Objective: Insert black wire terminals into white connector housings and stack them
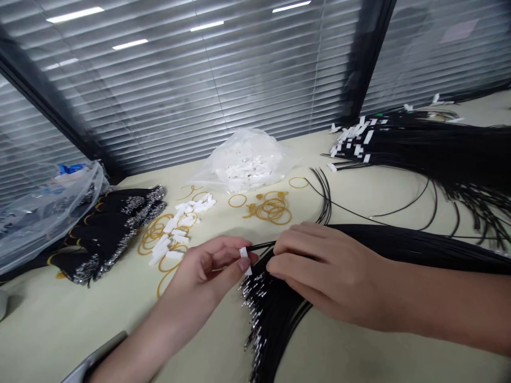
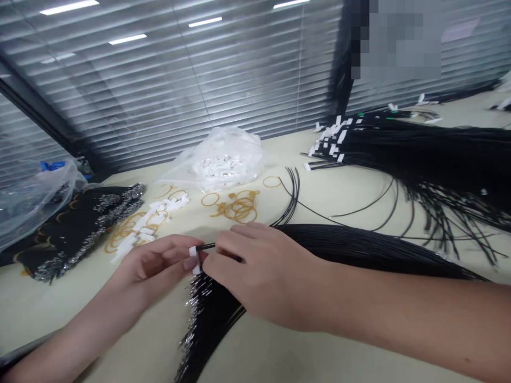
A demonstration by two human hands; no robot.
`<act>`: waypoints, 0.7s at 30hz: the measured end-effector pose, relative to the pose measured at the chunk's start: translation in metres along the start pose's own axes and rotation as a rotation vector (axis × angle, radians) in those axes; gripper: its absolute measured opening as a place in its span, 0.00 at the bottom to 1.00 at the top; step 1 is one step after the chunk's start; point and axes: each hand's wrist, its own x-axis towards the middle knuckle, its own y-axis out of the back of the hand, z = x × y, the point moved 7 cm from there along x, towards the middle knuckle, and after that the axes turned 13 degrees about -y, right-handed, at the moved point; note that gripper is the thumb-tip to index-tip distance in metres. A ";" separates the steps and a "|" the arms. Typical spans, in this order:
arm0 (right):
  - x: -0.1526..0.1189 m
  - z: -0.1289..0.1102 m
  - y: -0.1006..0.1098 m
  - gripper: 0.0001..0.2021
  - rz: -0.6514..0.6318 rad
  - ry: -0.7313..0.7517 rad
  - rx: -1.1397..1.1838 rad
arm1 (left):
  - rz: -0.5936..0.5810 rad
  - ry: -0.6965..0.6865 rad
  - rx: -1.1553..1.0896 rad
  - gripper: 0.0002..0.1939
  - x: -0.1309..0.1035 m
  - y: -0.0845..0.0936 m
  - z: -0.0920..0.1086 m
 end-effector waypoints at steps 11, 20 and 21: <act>-0.004 0.001 -0.021 0.10 -0.206 -0.034 -0.021 | 0.009 0.018 0.009 0.07 -0.001 0.002 -0.003; -0.006 -0.001 -0.019 0.06 -0.211 -0.029 -0.038 | -0.006 0.008 0.027 0.08 -0.002 0.003 -0.005; -0.006 0.001 -0.018 0.07 -0.195 -0.057 -0.023 | 0.000 -0.005 0.033 0.08 -0.002 0.004 -0.005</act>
